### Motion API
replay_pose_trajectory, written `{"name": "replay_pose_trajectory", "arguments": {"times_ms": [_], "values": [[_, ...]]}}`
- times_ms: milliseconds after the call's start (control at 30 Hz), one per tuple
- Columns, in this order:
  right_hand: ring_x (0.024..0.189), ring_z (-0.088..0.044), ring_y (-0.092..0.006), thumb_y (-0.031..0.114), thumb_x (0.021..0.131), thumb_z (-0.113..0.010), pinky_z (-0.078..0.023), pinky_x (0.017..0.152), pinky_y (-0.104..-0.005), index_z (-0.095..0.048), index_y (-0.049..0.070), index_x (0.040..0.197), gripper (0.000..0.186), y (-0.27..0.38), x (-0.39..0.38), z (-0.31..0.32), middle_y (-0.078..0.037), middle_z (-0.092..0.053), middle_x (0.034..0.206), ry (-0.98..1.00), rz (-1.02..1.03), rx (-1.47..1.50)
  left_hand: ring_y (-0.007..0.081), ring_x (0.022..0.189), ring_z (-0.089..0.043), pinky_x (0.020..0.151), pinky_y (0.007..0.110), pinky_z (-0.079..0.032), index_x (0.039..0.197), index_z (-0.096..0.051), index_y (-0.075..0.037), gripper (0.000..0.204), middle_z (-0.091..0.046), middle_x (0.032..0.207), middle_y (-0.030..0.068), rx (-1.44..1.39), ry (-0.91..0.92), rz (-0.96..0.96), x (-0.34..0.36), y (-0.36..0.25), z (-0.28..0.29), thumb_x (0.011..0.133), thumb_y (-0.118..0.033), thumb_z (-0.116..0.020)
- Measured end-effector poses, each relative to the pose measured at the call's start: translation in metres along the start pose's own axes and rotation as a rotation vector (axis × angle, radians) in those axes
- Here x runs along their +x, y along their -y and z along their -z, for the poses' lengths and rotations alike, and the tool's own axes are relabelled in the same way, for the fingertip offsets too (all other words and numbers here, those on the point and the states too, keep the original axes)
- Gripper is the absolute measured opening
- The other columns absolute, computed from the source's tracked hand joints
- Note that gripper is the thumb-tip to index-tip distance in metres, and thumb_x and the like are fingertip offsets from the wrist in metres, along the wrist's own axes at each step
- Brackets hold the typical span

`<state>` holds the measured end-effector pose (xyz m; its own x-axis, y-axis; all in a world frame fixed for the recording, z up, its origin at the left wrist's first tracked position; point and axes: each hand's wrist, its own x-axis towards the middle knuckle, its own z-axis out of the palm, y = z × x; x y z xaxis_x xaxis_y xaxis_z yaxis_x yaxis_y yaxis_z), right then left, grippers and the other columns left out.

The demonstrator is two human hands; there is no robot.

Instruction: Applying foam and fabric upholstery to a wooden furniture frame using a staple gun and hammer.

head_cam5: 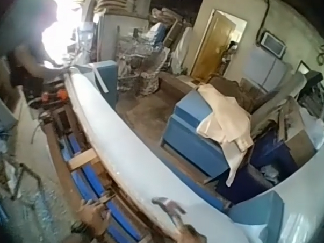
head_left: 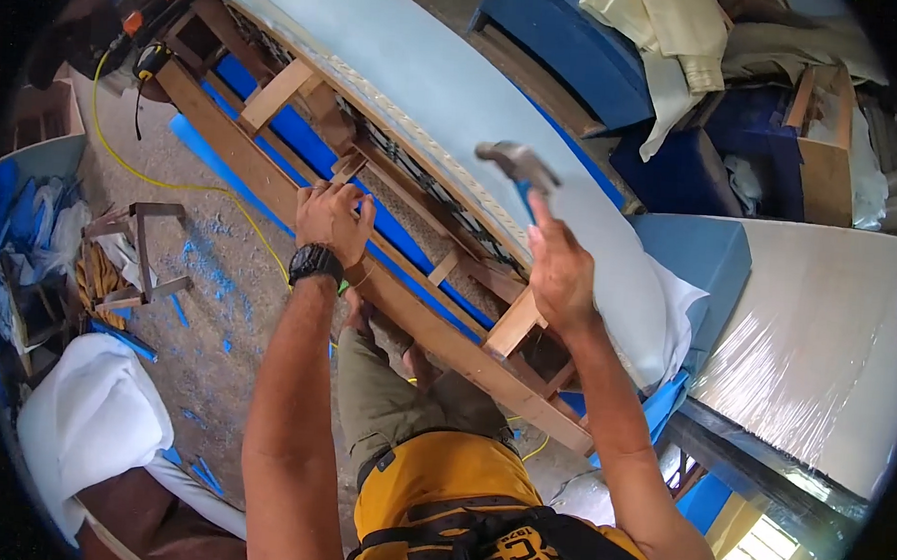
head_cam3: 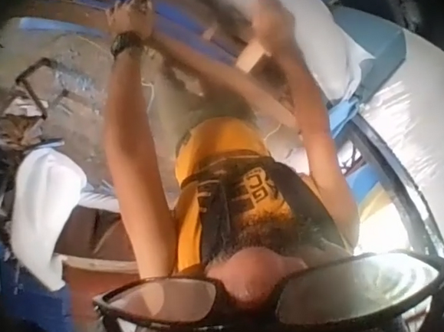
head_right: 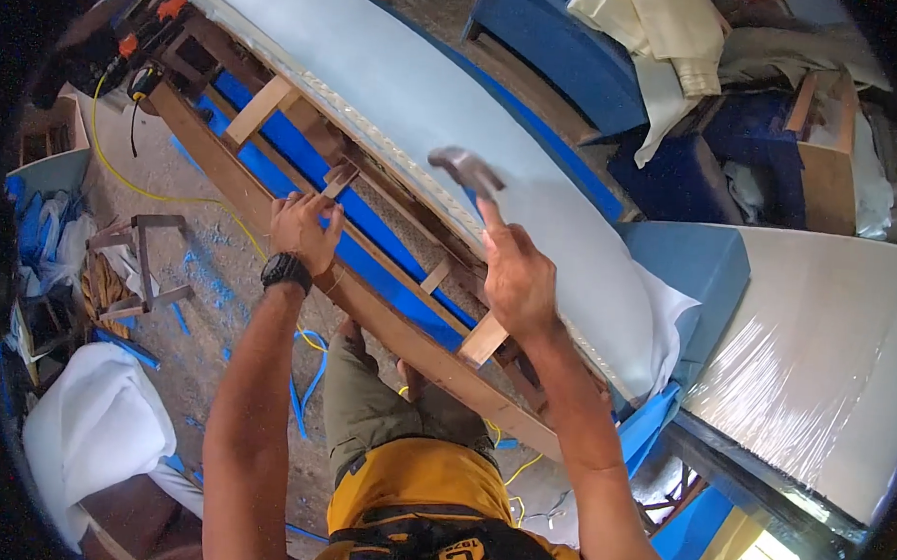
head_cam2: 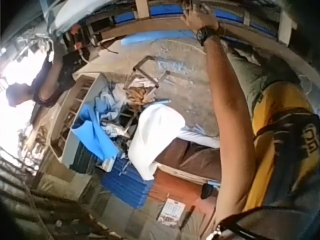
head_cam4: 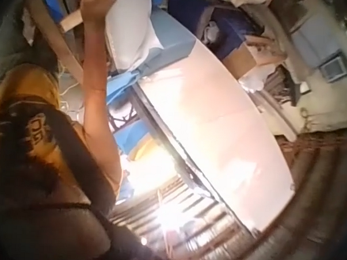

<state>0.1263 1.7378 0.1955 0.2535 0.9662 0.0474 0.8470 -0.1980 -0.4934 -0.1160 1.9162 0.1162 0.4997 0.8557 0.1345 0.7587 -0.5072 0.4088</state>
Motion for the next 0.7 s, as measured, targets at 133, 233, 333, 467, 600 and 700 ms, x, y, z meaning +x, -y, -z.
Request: {"name": "replay_pose_trajectory", "arguments": {"times_ms": [133, 233, 333, 467, 600, 700], "values": [[0.083, -0.068, -0.0298, 0.007, 0.097, -0.052, -0.056, 0.072, -0.0354, -0.045, -0.001, 0.139, 0.043, 0.001, -0.006, -0.005, -0.021, -0.067, 0.106, -0.311, 0.12, 0.17, 0.0279, 0.09, -0.061, 0.088, 0.042, -0.041, 0.082, -0.069, -0.011, 0.014, -0.068, 0.082, 0.0068, 0.01, 0.001, 0.023, -0.001, 0.0, -0.001, 0.084, -0.024, -0.066], [0.085, -0.069, -0.0286, 0.005, 0.098, -0.05, -0.055, 0.075, -0.0351, -0.046, 0.002, 0.14, 0.043, -0.002, 0.006, -0.009, -0.021, -0.067, 0.111, -0.043, 0.145, -0.114, 0.0283, 0.091, -0.061, 0.09, 0.042, -0.041, 0.082, -0.07, -0.01, 0.014, -0.069, 0.083, 0.0079, 0.017, -0.029, -0.002, -0.001, -0.002, 0.001, 0.084, -0.024, -0.065], [0.088, -0.068, -0.0285, 0.003, 0.097, -0.049, -0.055, 0.078, -0.0354, -0.045, 0.006, 0.142, 0.045, -0.002, 0.014, -0.006, -0.02, -0.064, 0.119, 0.155, -0.013, -0.124, 0.0284, 0.092, -0.062, 0.09, 0.041, -0.041, 0.083, -0.07, -0.01, 0.015, -0.069, 0.085, 0.0082, 0.018, 0.01, 0.026, -0.003, -0.002, 0.003, 0.083, -0.024, -0.066], [0.083, -0.065, -0.0279, 0.002, 0.097, -0.05, -0.055, 0.078, -0.0346, -0.046, 0.009, 0.143, 0.047, 0.007, 0.012, -0.007, -0.02, -0.06, 0.129, -0.179, -0.019, 0.306, 0.0283, 0.102, -0.06, 0.094, 0.041, -0.04, 0.084, -0.071, -0.008, 0.021, -0.07, 0.091, 0.0094, 0.001, 0.061, 0.06, -0.001, -0.002, 0.001, 0.085, -0.027, -0.062], [0.088, -0.068, -0.0352, 0.001, 0.094, -0.053, -0.055, 0.067, -0.0391, -0.051, 0.013, 0.139, 0.046, 0.011, 0.024, -0.017, -0.021, -0.066, 0.101, -0.183, 0.205, 0.065, 0.0267, 0.096, -0.06, 0.091, 0.04, -0.04, 0.084, -0.07, -0.009, 0.018, -0.069, 0.09, 0.0074, -0.019, 0.057, 0.048, 0.001, -0.001, 0.001, 0.084, -0.026, -0.064], [0.092, -0.067, -0.0303, 0.011, 0.098, -0.051, -0.054, 0.08, -0.0369, -0.047, 0.016, 0.145, 0.047, 0.012, 0.024, -0.008, -0.019, -0.067, 0.112, -0.004, 0.032, 0.019, 0.0267, 0.1, -0.061, 0.095, 0.042, -0.04, 0.084, -0.07, -0.008, 0.02, -0.07, 0.09, 0.0094, -0.022, 0.065, 0.064, -0.001, -0.002, 0.002, 0.085, -0.027, -0.062]]}}
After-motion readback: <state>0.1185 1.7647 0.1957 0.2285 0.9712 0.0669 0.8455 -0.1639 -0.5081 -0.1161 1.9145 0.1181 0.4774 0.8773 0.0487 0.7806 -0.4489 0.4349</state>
